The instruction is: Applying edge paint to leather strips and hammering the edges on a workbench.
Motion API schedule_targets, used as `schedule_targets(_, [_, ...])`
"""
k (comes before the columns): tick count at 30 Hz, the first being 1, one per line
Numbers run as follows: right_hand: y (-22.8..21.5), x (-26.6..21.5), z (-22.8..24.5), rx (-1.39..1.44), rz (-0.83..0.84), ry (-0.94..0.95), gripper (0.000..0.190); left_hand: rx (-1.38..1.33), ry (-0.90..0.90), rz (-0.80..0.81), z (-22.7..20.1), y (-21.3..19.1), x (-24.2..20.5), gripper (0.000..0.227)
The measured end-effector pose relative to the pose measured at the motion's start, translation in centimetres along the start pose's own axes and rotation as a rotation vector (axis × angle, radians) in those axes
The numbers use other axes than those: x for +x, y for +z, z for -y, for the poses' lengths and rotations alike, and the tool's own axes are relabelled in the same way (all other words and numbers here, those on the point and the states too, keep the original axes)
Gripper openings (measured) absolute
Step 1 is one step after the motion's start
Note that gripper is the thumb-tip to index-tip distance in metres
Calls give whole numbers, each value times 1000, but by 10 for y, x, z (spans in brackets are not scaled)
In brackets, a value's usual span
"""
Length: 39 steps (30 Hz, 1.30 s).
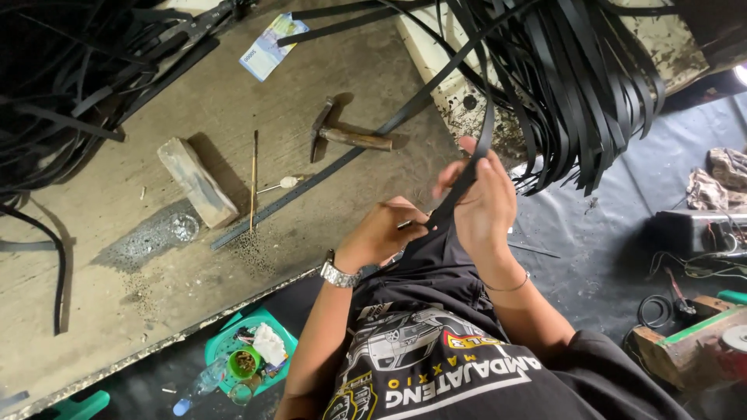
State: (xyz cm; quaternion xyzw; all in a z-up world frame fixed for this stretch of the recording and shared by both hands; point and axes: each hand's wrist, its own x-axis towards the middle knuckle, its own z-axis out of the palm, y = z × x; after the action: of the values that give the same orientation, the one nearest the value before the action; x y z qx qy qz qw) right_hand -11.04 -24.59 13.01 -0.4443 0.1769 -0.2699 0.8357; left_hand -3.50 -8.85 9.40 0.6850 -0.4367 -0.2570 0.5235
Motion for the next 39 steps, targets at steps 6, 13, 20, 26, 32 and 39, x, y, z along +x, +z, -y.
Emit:
schedule_targets(6, [8, -11, 2, -528, 367, -99, 31, 177, 186, -507, -30, -15, 10, 37])
schedule_targets(13, [2, -19, 11, -550, 659, -219, 33, 383, 573, -319, -36, -43, 17, 38])
schedule_targets(20, [-26, 19, 39, -751, 686, -419, 36, 191, 390, -566, -21, -66, -42, 45])
schedule_targets(26, [46, 32, 90, -872, 803, -744, 53, 407, 190, -975, -31, -84, -120, 49])
schedule_targets(32, [76, 32, 77, -1120, 902, -762, 55, 833, 49, -1078, -8, -110, -169, 52])
schedule_targets(39, [59, 43, -11, -1507, 956, -904, 42, 1114, -289, -691, 88, -90, -183, 30])
